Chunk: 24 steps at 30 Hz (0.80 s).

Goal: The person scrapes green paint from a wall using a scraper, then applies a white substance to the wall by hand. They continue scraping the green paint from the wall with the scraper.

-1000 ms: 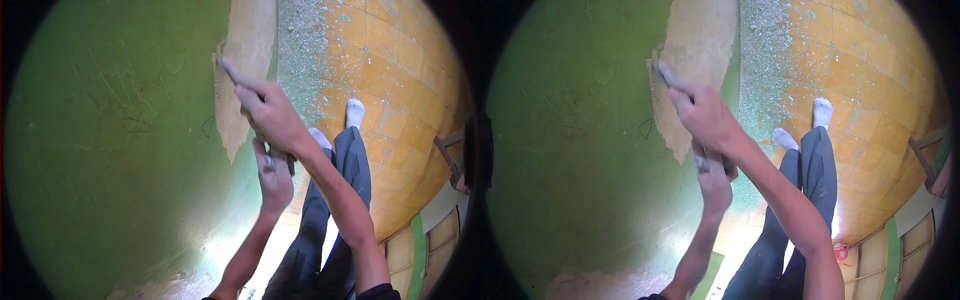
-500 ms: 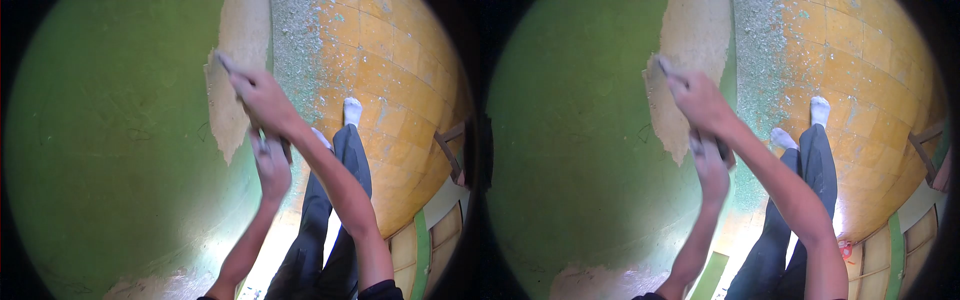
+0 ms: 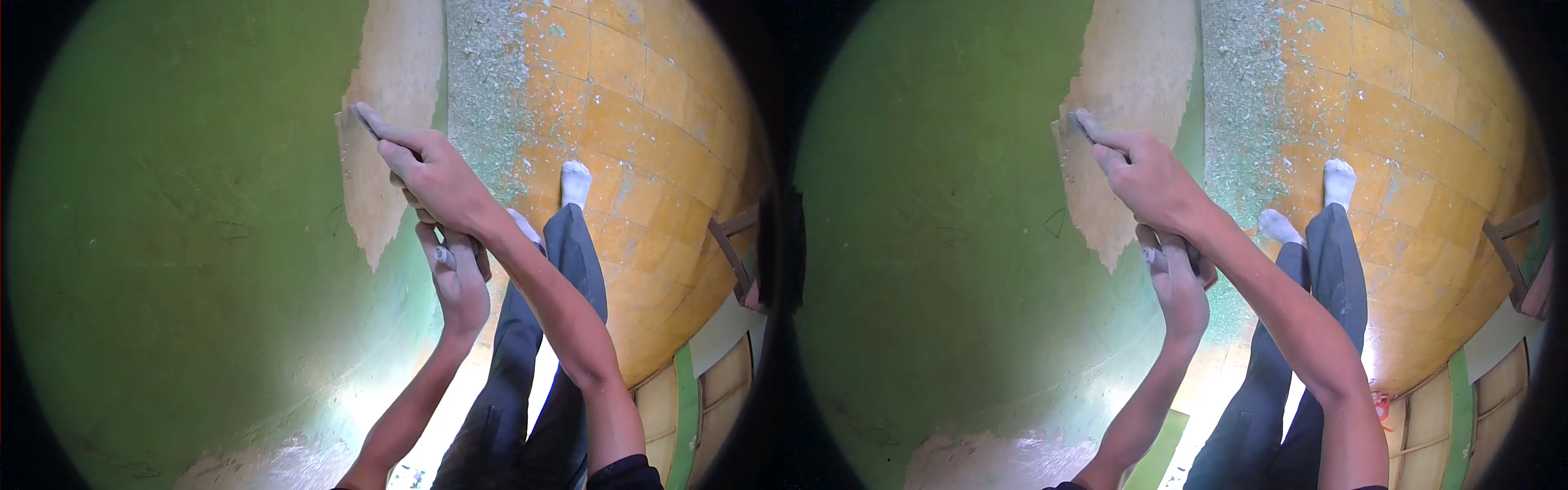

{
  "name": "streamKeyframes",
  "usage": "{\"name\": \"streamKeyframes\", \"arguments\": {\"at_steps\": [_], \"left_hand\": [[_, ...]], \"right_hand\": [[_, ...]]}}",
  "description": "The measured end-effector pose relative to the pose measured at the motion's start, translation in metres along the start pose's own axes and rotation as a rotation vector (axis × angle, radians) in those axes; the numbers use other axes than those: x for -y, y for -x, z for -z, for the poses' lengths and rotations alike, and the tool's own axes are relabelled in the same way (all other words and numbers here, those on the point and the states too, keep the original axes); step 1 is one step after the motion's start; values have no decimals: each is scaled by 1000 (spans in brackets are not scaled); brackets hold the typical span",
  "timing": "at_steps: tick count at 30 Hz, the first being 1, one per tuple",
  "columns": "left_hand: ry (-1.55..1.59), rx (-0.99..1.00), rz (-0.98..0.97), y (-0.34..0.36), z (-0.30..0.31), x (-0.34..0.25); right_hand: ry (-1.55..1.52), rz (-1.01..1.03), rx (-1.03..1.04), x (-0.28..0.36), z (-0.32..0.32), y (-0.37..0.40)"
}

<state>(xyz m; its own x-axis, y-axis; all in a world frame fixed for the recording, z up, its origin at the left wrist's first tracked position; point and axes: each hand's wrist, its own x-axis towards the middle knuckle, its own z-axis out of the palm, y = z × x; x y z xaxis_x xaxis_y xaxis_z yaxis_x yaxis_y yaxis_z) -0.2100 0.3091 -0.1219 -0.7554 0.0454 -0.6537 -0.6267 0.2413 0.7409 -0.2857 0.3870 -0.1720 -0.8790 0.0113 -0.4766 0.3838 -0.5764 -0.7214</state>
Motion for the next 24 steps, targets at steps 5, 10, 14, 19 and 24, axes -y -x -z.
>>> {"name": "streamKeyframes", "arguments": {"at_steps": [5, 10, 14, 19, 24], "left_hand": [[-38, 103, -52, -36, -8, -3], [-29, 60, -46, -13, -3, -5], [-29, 154, -22, -45, -4, -15], [-5, 103, -34, -21, -5, -4], [4, 165, -86, -51, -14, -7]], "right_hand": [[-94, -74, 31, 14, 22, -24], [90, 82, -44, 2, 6, -18], [14, 27, -80, 17, 20, -38], [83, 80, -17, 6, 12, -21], [28, 44, -66, 20, 26, -41]]}}
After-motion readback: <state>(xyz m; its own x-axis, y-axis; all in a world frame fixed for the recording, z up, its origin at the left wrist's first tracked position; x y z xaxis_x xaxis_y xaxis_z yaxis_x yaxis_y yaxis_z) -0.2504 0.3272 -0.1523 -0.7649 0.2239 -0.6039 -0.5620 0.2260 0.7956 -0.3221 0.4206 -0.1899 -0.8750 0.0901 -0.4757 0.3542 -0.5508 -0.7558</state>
